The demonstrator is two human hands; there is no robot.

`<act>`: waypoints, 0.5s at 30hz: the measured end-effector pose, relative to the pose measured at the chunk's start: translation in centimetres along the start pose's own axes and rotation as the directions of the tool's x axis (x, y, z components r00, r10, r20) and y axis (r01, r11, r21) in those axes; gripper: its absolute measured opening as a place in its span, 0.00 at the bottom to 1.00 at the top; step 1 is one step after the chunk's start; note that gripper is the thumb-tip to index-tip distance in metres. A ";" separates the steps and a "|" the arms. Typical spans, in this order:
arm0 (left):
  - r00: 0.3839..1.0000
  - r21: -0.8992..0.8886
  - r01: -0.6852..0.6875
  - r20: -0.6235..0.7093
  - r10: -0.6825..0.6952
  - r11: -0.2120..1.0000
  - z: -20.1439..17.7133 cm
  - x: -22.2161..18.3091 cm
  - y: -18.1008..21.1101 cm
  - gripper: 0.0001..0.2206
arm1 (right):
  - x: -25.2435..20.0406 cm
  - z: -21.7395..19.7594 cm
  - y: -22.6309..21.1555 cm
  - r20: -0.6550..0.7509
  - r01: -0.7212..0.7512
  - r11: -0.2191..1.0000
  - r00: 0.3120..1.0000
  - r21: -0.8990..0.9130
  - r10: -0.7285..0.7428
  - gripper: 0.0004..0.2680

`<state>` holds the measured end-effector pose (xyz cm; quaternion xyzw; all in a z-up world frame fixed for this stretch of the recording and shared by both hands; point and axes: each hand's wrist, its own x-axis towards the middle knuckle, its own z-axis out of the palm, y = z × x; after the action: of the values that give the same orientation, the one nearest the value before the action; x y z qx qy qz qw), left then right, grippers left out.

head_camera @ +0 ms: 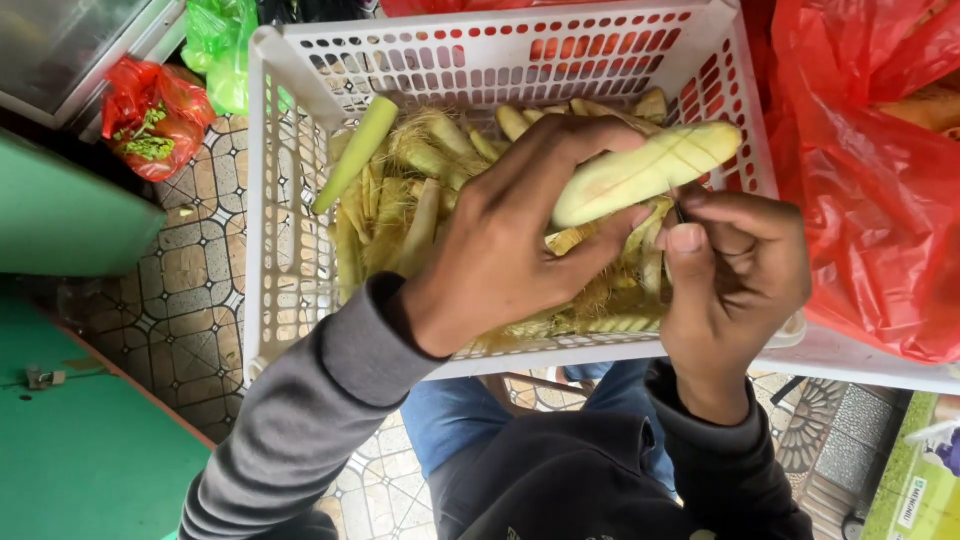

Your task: Peeling the husks and silk off baby corn cobs and trimming the ends with a knife.

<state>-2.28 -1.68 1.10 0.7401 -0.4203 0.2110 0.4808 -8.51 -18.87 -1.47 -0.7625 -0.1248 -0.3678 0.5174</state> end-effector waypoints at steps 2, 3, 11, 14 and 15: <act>1.000 0.089 -0.027 0.009 0.026 0.996 0.1 -0.5 -0.5 0.23 | -0.2 0.1 0.4 -0.016 0.015 1.000 1.000 0.002 -0.015 0.09; 0.998 0.179 -0.058 0.021 0.055 0.982 0.2 -0.7 -0.7 0.23 | -0.3 0.0 0.5 -0.034 0.032 0.999 0.999 0.005 -0.032 0.09; 0.997 0.247 -0.076 -0.010 0.080 0.966 0.7 -1.4 -0.2 0.20 | -0.5 -0.2 1.7 -0.031 0.053 0.997 0.998 0.063 -0.052 0.07; 0.998 0.171 -0.047 -0.022 0.052 0.984 0.4 -1.0 0.4 0.18 | -0.5 -0.3 1.4 -0.012 0.016 0.997 1.000 0.074 -0.015 0.07; 0.999 0.140 -0.034 -0.024 0.038 0.990 0.3 -0.9 0.6 0.17 | -0.5 -0.3 1.3 0.001 -0.018 0.996 1.000 0.091 0.018 0.07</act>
<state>-3.28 -1.72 0.62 0.7613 -0.4113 0.2582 0.4296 -8.21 -19.63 -2.66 -0.7394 -0.1346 -0.3569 0.5548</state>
